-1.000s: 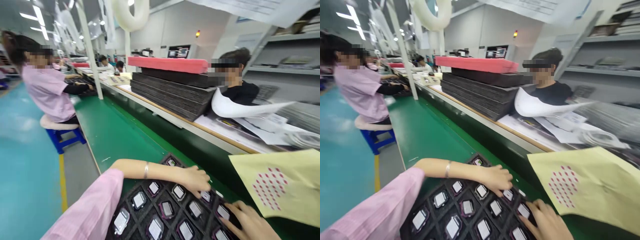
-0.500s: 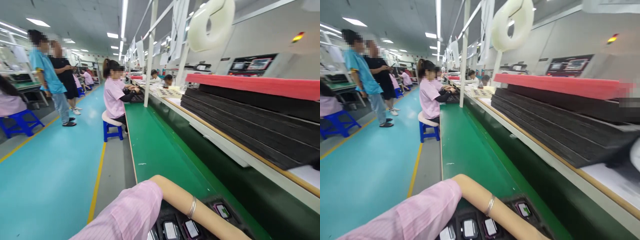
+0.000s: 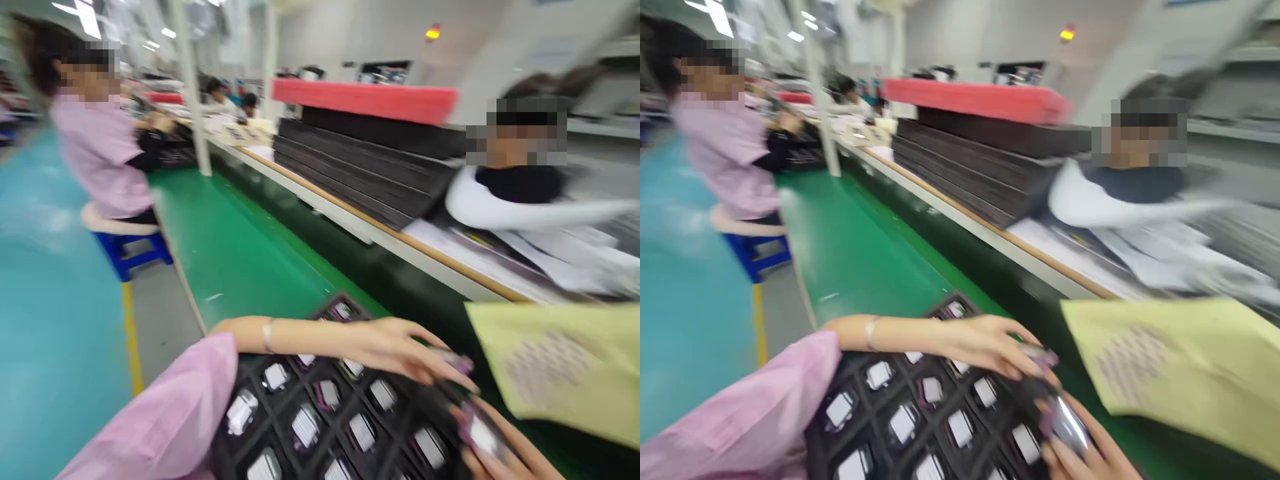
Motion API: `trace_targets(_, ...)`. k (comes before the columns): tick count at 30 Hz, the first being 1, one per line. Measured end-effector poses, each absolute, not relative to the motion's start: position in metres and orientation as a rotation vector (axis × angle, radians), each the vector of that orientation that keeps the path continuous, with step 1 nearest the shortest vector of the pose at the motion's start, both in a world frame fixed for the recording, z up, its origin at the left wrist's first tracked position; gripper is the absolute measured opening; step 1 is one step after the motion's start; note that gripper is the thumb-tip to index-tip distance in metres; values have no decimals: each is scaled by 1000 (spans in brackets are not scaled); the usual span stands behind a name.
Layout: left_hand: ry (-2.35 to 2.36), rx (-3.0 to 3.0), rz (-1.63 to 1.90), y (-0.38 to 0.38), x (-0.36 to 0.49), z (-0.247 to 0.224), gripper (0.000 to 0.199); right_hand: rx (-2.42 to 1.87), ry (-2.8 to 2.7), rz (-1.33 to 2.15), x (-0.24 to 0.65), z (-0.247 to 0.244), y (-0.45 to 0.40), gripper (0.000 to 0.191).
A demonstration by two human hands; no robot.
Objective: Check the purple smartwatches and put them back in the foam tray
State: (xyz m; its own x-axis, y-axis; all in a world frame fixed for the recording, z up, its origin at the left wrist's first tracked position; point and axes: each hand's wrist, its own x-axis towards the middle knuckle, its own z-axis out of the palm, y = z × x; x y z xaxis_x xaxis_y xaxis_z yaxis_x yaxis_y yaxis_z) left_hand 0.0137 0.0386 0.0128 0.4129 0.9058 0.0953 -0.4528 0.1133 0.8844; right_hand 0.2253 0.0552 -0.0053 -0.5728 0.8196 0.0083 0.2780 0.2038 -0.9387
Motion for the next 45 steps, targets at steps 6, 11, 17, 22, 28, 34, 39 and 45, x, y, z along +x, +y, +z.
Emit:
trace_targets(6, 497, 722, 1001, 2, 24, 12, 29, -931, -1396, 1589, 230, 13, -9, 41)
trace_targets(11, 585, 675, 943, -14, 33, 12, 36, -910, -1434, 1484, 231, 5, -10, 35)
trace_targets(17, 613, 781, 963, -24, 39, 15, 30, -1027, -1446, 1326, 237, 0, -11, 23)
trace_targets(22, 659, 1009, 1079, -28, 43, 11, 23, -959, -1466, 1307, 240, 0, -11, 23)
trace_targets(28, 700, 1090, 1127, -27, 43, 13, 22, -940, -1499, 1302, 240, 4, -18, 20)
trace_targets(34, 653, 947, 1090, -28, 42, 14, 18, -953, -1504, 1280, 240, 9, -20, 21)
trace_targets(39, 644, 926, 1102, -32, 41, 19, 23, -928, -1486, 1309, 240, 14, -23, 24)
trace_targets(45, 611, 1013, 1095, -37, 39, 18, 30, -959, -1485, 1279, 236, 21, -30, 20)
